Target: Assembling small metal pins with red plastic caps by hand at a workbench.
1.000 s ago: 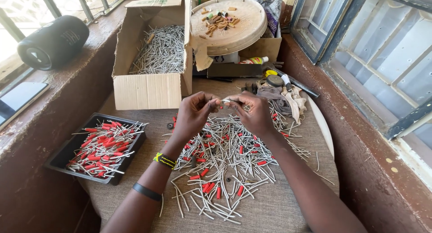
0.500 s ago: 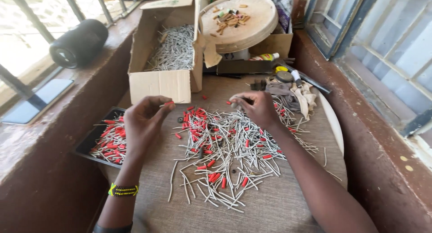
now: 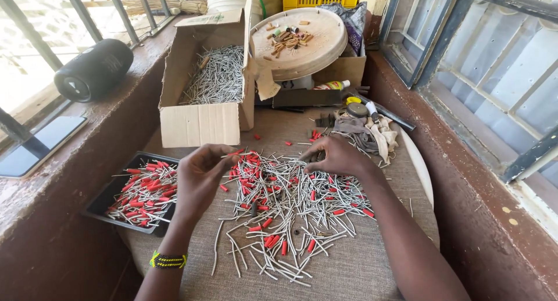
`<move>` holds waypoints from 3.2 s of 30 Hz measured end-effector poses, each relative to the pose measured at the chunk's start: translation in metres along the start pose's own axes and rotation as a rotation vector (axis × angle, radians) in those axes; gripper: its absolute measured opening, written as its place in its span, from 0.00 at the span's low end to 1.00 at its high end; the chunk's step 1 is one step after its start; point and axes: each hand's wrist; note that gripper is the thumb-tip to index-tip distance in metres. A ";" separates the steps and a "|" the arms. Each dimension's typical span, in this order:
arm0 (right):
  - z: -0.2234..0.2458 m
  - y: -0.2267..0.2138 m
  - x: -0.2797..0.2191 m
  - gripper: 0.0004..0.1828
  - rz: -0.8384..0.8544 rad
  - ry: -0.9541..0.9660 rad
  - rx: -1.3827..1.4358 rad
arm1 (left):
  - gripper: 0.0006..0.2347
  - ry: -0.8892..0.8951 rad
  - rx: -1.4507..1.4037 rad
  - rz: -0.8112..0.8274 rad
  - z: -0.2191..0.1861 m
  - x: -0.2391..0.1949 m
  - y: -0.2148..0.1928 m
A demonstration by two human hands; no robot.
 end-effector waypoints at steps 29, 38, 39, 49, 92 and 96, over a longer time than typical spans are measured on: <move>0.046 0.043 0.000 0.07 -0.665 -0.354 0.755 | 0.11 0.043 -0.343 -0.066 0.046 0.026 0.079; 0.057 0.048 -0.002 0.05 -0.684 -0.327 0.683 | 0.10 0.041 -0.318 -0.093 0.040 0.023 0.078; 0.057 0.048 -0.001 0.05 -0.686 -0.310 0.710 | 0.10 0.050 -0.305 -0.088 0.039 0.023 0.079; 0.041 0.052 0.002 0.06 -0.700 -0.318 0.489 | 0.10 -0.013 -0.344 -0.086 0.044 0.022 0.078; 0.012 0.002 -0.010 0.37 0.207 0.021 -0.214 | 0.10 0.376 1.021 0.781 0.155 0.063 0.064; 0.006 0.012 -0.003 0.28 0.137 -0.017 -0.219 | 0.12 0.346 0.955 0.755 0.159 0.063 0.061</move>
Point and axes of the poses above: each hand's wrist, its own x-axis towards the middle knuckle, its own y-axis out of the palm, z = x × y, and after that the axes turned 12 degrees about y, right-handed
